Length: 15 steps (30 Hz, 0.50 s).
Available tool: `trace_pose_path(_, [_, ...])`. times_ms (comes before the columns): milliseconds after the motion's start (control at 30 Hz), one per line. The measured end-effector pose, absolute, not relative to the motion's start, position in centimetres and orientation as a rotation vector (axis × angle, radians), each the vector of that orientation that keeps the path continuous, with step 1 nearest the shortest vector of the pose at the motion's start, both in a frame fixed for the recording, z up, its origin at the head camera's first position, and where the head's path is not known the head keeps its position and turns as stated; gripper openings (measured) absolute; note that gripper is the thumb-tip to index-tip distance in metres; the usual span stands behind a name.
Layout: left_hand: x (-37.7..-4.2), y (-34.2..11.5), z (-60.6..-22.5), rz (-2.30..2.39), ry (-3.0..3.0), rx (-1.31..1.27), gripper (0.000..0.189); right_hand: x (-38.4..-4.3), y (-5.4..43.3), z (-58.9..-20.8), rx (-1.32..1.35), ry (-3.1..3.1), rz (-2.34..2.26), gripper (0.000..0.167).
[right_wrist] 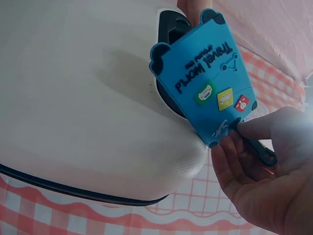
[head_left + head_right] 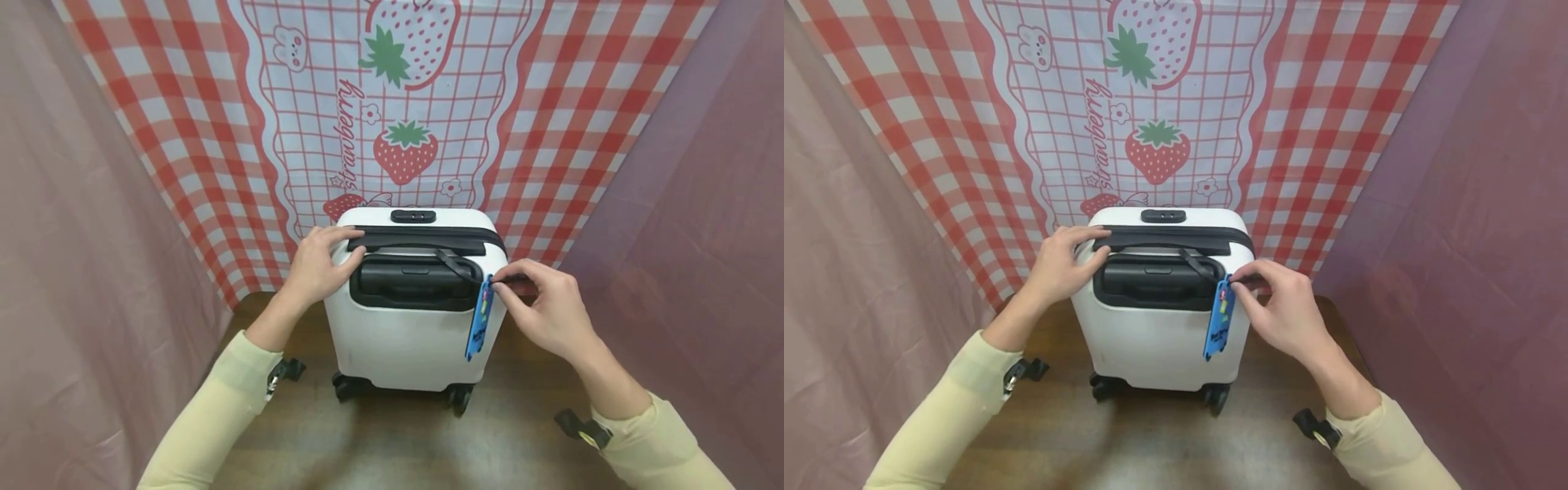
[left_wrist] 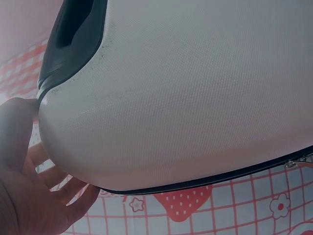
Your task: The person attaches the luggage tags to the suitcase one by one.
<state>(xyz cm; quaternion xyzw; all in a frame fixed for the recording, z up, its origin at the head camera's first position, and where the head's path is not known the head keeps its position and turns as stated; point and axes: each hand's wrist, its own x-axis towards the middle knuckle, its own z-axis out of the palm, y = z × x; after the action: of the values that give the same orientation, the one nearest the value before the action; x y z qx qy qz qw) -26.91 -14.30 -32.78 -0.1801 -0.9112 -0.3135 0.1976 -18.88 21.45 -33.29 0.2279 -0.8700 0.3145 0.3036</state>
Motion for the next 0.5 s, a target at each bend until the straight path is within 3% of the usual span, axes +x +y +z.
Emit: trace_pose_path(500, [-27.0, -14.3, -32.9, -0.875, -2.538, -0.509, 0.040, -19.9, 20.0, -30.8, 0.585, -2.470, 0.726, 0.011])
